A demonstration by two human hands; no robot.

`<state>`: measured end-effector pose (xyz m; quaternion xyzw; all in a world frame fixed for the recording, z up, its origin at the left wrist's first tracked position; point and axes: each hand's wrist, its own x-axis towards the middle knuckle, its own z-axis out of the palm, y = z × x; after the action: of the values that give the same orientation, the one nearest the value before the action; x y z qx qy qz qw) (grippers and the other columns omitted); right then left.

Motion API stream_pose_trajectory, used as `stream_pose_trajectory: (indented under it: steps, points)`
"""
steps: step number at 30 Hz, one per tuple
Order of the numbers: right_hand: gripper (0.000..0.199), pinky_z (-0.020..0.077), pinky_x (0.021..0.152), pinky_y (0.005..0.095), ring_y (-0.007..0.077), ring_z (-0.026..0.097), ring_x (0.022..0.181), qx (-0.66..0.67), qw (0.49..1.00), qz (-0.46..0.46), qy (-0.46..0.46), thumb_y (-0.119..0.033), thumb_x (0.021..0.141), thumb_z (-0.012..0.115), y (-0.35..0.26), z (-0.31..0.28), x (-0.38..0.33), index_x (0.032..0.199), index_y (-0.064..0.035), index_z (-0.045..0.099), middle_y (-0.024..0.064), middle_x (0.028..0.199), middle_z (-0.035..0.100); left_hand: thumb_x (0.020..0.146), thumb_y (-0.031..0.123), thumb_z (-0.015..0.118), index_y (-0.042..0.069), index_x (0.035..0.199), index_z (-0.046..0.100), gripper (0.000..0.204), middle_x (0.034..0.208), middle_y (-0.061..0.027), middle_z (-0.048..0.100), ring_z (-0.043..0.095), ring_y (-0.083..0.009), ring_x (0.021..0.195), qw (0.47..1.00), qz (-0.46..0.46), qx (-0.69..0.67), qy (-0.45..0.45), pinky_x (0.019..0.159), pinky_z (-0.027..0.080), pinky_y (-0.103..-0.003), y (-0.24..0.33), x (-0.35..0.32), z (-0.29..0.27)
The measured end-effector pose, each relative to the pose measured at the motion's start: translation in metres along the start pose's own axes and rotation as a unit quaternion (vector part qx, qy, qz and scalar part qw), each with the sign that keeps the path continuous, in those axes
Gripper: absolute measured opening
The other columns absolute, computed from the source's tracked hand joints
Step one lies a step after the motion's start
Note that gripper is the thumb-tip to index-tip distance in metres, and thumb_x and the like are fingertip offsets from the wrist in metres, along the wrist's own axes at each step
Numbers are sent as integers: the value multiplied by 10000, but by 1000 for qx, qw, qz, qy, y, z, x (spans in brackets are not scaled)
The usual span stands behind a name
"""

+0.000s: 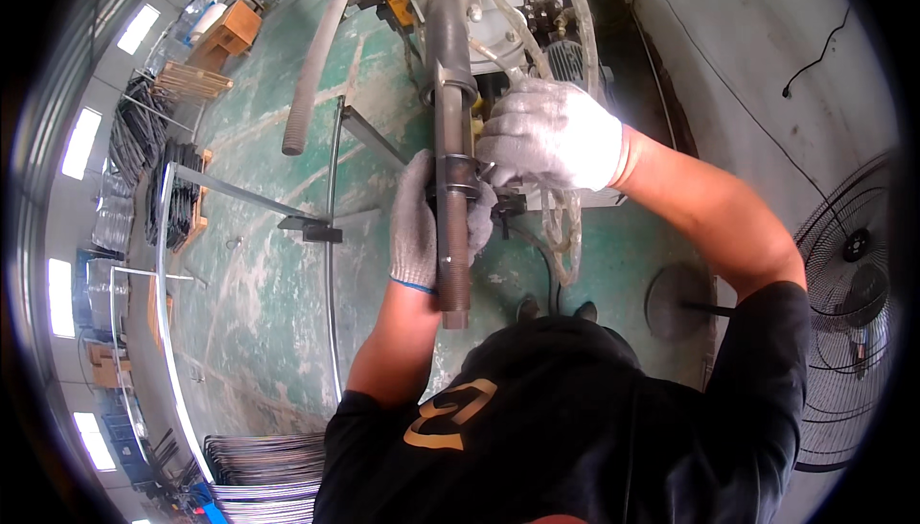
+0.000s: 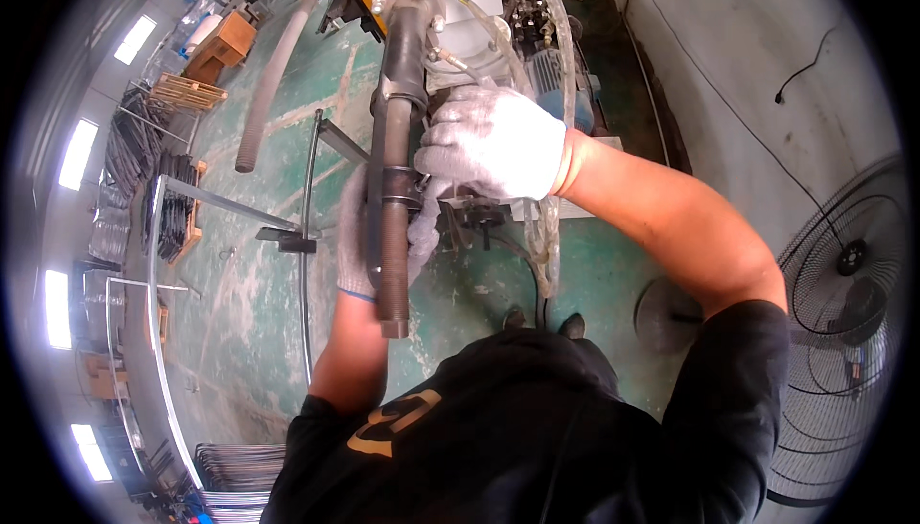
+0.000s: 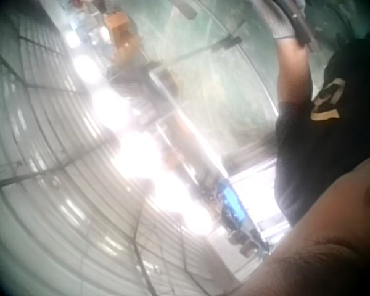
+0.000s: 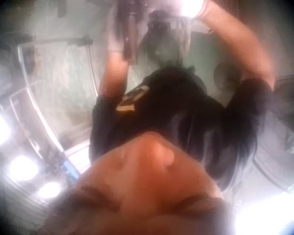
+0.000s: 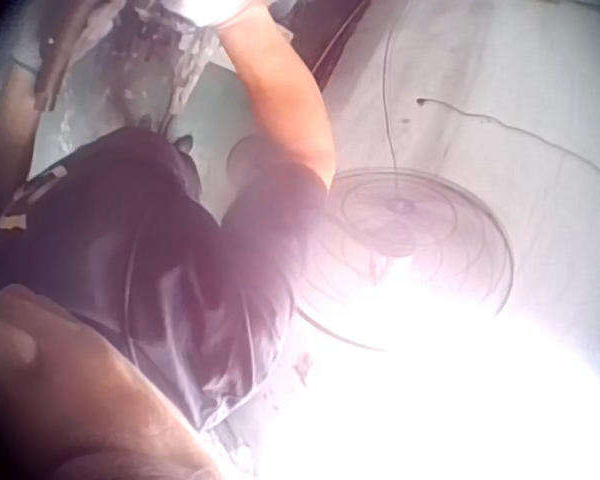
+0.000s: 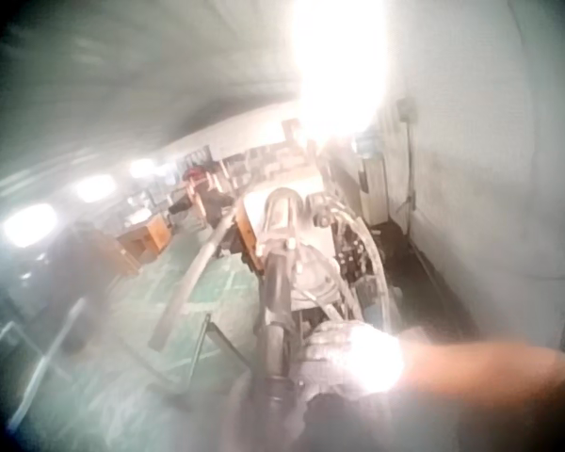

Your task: The person measures a metal frame on a wooden board, then picks up a bundle of long metal rods. They feed the rods into a bending machine, operate the controls to bend them into rectangular shapes, and remove the finished pieces. The person stacks the bent metal frames on a wooden pallet.

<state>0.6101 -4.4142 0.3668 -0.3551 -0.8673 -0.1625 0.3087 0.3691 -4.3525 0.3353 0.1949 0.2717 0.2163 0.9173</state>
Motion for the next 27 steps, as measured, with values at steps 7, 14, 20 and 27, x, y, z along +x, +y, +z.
stream_pose_trajectory:
  steps: [7,14,20,27]
  points:
    - [289,519,784,494,425,633,848,88,989,108,43,-317,876,776,21,23,-17,986,-57,720,155,888,642,1055,634,519,54,1018,638,593,756,-199,698,616,-264,454,999,-14,12,30,375,531,-355,1,-3,2]
    - [303,475,747,500,430,586,793,11,978,165,125,-370,936,707,1,47,-18,866,-80,654,148,811,572,1071,656,472,26,1042,633,651,736,-119,676,594,-180,463,996,28,79,43,389,486,-282,-1,-4,4]
    - [370,471,744,513,446,585,796,-13,968,201,151,-403,982,659,-9,51,-22,831,-66,631,170,797,580,1078,641,470,26,1020,630,638,727,-112,670,598,-182,462,996,4,81,31,379,493,-280,1,0,2]
    - [354,484,752,518,434,621,802,-49,939,306,149,-404,966,678,-41,56,-20,822,-82,652,164,792,618,1032,695,513,-43,1027,679,756,723,-204,700,631,-272,471,999,-19,49,13,408,557,-369,11,8,-15]
